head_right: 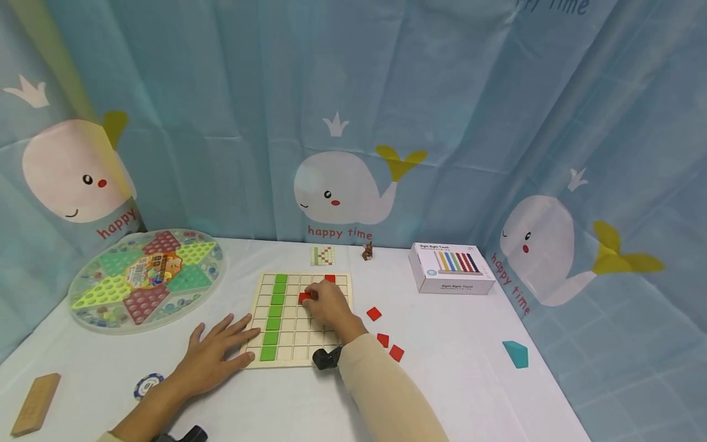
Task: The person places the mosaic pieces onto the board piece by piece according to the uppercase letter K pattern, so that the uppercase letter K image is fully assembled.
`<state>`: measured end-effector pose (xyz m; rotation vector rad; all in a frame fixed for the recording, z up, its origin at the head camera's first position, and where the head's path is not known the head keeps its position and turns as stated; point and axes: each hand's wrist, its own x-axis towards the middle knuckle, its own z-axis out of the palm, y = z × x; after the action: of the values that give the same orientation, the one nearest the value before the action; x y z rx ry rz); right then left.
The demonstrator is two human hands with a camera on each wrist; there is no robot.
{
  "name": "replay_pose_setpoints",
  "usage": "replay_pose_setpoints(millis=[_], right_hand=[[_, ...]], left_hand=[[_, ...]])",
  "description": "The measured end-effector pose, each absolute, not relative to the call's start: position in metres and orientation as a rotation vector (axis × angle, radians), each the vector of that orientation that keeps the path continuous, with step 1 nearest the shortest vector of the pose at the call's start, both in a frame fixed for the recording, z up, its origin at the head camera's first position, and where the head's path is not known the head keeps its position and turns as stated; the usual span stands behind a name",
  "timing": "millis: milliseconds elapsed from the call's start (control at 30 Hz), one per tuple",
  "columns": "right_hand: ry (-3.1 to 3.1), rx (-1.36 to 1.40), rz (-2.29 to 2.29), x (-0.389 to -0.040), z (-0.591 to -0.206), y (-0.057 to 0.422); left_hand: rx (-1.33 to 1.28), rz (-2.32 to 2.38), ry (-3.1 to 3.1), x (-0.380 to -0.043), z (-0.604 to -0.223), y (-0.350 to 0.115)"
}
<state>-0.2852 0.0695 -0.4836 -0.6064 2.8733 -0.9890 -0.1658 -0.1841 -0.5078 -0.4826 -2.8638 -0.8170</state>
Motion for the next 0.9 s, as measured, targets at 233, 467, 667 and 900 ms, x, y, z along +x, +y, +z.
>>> replay_pose_setpoints(millis=[233,467,667,900], right_hand=[[2.929,-0.66,-0.904,-0.285,-0.487,0.068],[2.927,-0.672,-0.929,-0.284,-0.488,0.069],[2.889,-0.665,-0.997,-0.277,-0.476,0.071],[2.85,-0.623,-1.11,-0.269,-0.461,0.08]], left_hand=[[-0.486,-0.816,-2.856,-0.165,-0.508,-0.183],[-0.484,-0.813,-2.857,-0.165,-0.508,-0.183],[-0.481,-0.803,-2.859,-0.165,-0.508,-0.184],[-0.492,-0.811,-2.837,-0.165,-0.508,-0.184]])
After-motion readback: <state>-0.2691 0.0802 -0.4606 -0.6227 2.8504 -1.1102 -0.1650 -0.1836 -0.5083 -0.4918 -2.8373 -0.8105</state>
